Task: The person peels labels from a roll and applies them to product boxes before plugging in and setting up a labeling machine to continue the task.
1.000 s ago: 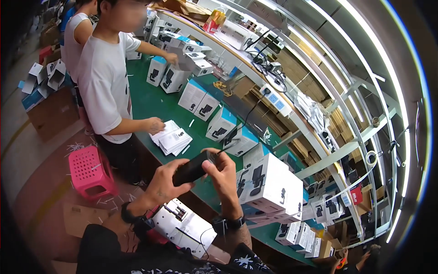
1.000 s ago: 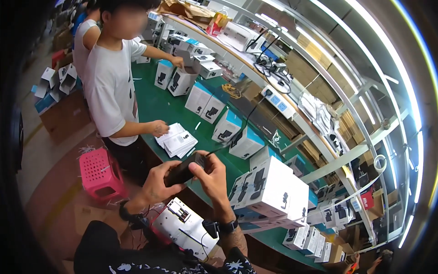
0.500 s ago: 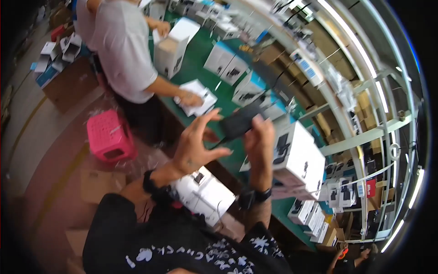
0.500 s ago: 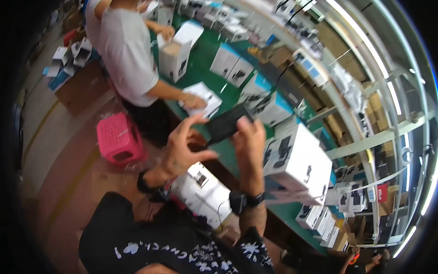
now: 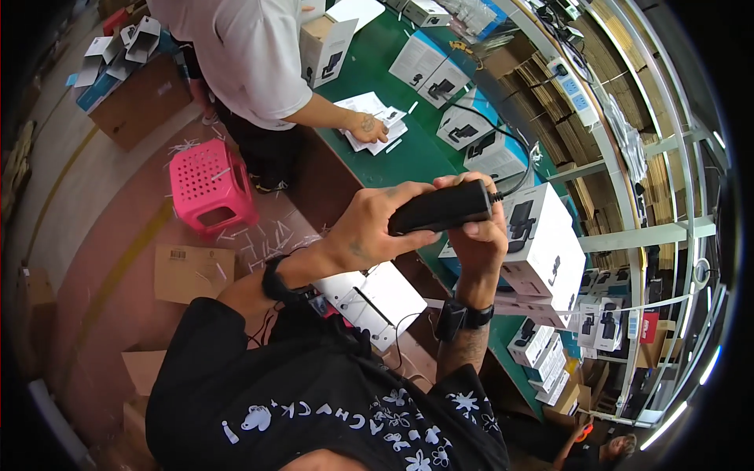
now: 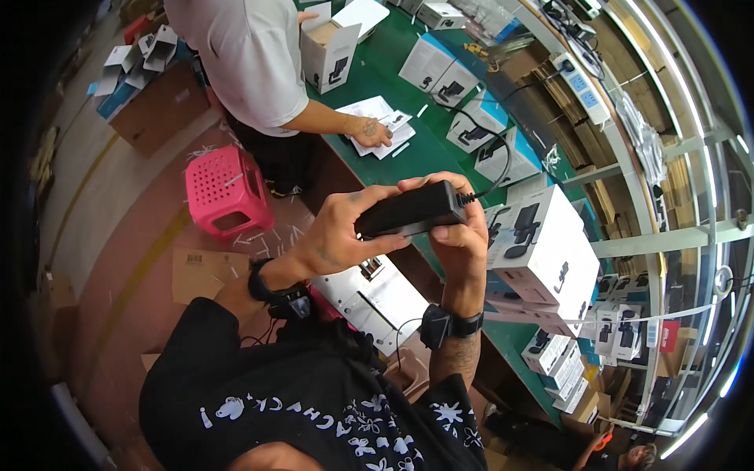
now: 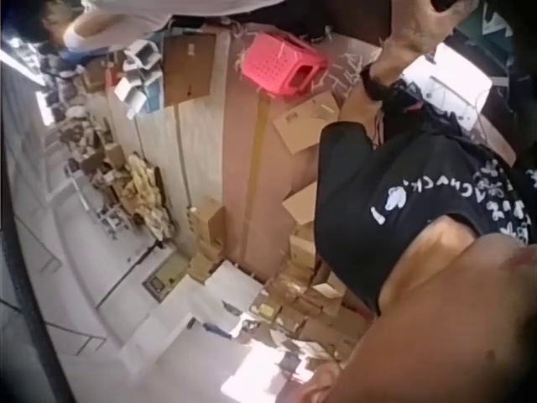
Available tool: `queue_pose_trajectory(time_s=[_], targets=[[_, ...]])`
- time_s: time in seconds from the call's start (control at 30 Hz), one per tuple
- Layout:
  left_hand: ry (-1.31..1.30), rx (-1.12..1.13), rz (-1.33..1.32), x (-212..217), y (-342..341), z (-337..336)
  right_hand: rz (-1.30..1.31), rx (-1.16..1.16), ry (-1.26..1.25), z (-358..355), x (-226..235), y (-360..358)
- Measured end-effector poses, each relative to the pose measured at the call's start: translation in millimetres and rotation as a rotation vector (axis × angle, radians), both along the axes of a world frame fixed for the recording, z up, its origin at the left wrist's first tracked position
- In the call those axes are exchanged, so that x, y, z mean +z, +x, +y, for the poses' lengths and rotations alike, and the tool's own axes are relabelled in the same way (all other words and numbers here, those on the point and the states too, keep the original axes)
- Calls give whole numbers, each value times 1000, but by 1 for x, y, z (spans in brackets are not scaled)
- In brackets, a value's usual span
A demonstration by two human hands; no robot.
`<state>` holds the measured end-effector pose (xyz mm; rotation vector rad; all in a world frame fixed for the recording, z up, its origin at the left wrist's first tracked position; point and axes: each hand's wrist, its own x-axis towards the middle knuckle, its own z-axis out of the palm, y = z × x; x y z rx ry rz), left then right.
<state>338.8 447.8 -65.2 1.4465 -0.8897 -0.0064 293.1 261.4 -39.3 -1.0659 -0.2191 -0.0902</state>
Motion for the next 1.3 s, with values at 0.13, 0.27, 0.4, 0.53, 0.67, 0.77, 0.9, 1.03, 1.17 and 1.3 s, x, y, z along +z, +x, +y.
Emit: queue_pose_trajectory(time_s=[0.13, 0.27, 0.4, 0.53, 0.67, 0.77, 0.9, 1.03, 1.17, 1.3], targets=[[-77, -198, 545, -11, 8, 2, 59, -104, -188, 5, -1, 6], [235, -222, 427, -42, 60, -8, 311, -206, -403, 0, -26, 48], [279, 178, 93, -168, 101, 3, 496, -370, -664, -15, -103, 94], [279, 469, 426, -292, 69, 60, 682, -381, -712, -27, -204, 99], [226, 497, 665, -397, -15, 122, 764, -417, -703, -23, -292, 94], [341, 460, 886, -428, -65, 164, 802, -360, -700, -9, -326, 95], [292, 557, 955, -435, -104, 183, 743, -441, -864, -11, -364, 99], [315, 603, 1051, -445, -131, 188, 842, -456, -840, -11, -388, 102], [356, 572, 1108, -443, -140, 172, 1019, -398, -851, -28, -406, 94], [455, 536, 1045, -458, -141, 167, 1215, -304, -884, -7, -402, 102]])
